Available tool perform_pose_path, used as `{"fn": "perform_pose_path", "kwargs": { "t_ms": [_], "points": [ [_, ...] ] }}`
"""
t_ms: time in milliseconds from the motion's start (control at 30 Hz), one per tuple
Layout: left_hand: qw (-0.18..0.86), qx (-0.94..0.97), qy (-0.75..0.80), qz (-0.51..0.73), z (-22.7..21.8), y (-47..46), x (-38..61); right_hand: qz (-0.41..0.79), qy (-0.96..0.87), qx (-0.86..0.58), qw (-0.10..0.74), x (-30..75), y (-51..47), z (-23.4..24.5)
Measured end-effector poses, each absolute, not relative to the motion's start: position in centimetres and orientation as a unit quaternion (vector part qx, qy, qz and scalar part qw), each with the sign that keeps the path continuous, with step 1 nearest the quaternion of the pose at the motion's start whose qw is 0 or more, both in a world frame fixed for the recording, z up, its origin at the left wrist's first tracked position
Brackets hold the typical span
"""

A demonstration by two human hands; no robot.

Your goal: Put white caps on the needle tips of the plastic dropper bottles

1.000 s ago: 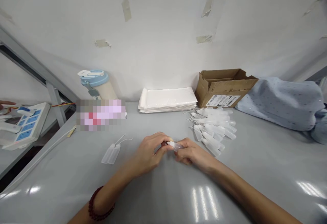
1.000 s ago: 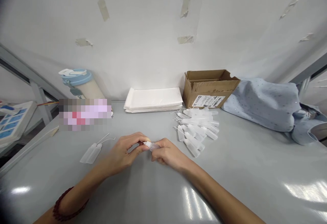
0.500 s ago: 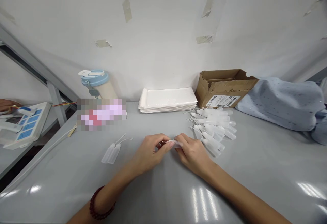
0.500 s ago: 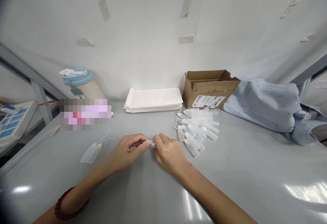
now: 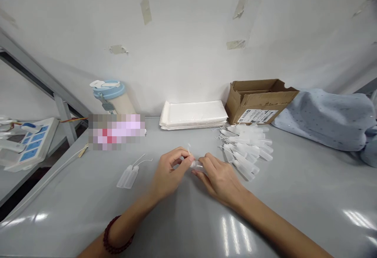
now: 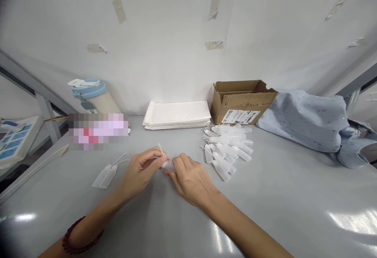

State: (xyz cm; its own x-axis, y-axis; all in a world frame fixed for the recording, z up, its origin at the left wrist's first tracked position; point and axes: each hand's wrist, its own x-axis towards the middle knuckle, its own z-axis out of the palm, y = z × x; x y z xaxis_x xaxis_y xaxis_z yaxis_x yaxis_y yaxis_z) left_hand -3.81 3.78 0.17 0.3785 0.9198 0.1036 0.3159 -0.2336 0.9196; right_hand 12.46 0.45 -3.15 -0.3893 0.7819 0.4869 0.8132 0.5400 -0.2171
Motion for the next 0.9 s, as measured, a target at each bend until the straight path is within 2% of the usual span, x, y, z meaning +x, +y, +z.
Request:
{"fn": "perform_pose_path", "kwargs": {
  "t_ms": [267, 467, 567, 700, 800, 900],
  "points": [
    [0.495, 0.701, 0.454, 0.239, 0.5, 4.4, -4.5, -0.064, -0.819, -0.487, 0.297, 12.8, 0.9, -3.3],
    [0.471, 0.732, 0.431, 0.237, 0.4, 4.0, -4.3, 0.062, -0.829, -0.495, 0.254, 13.2, 0.7, -2.7],
    [0.451, 0.745, 0.422, 0.252, 0.1, 3.9, -4.2, 0.083, -0.824, -0.516, 0.220, 13.5, 0.9, -2.0],
    [0.443, 0.714, 0.468, 0.275, -0.4, 4.2, -4.5, -0.001, -0.760, -0.618, 0.203, 15.3, 2.1, -1.7],
    [0.422, 0.703, 0.492, 0.294, -0.5, 4.5, -4.7, -0.081, -0.684, -0.690, 0.223, 17.3, 2.7, -1.7],
    [0.374, 0.718, 0.502, 0.305, -0.5, 5.0, -4.9, -0.162, -0.663, -0.678, 0.273, 18.3, 0.9, -0.8]
  ]
}}
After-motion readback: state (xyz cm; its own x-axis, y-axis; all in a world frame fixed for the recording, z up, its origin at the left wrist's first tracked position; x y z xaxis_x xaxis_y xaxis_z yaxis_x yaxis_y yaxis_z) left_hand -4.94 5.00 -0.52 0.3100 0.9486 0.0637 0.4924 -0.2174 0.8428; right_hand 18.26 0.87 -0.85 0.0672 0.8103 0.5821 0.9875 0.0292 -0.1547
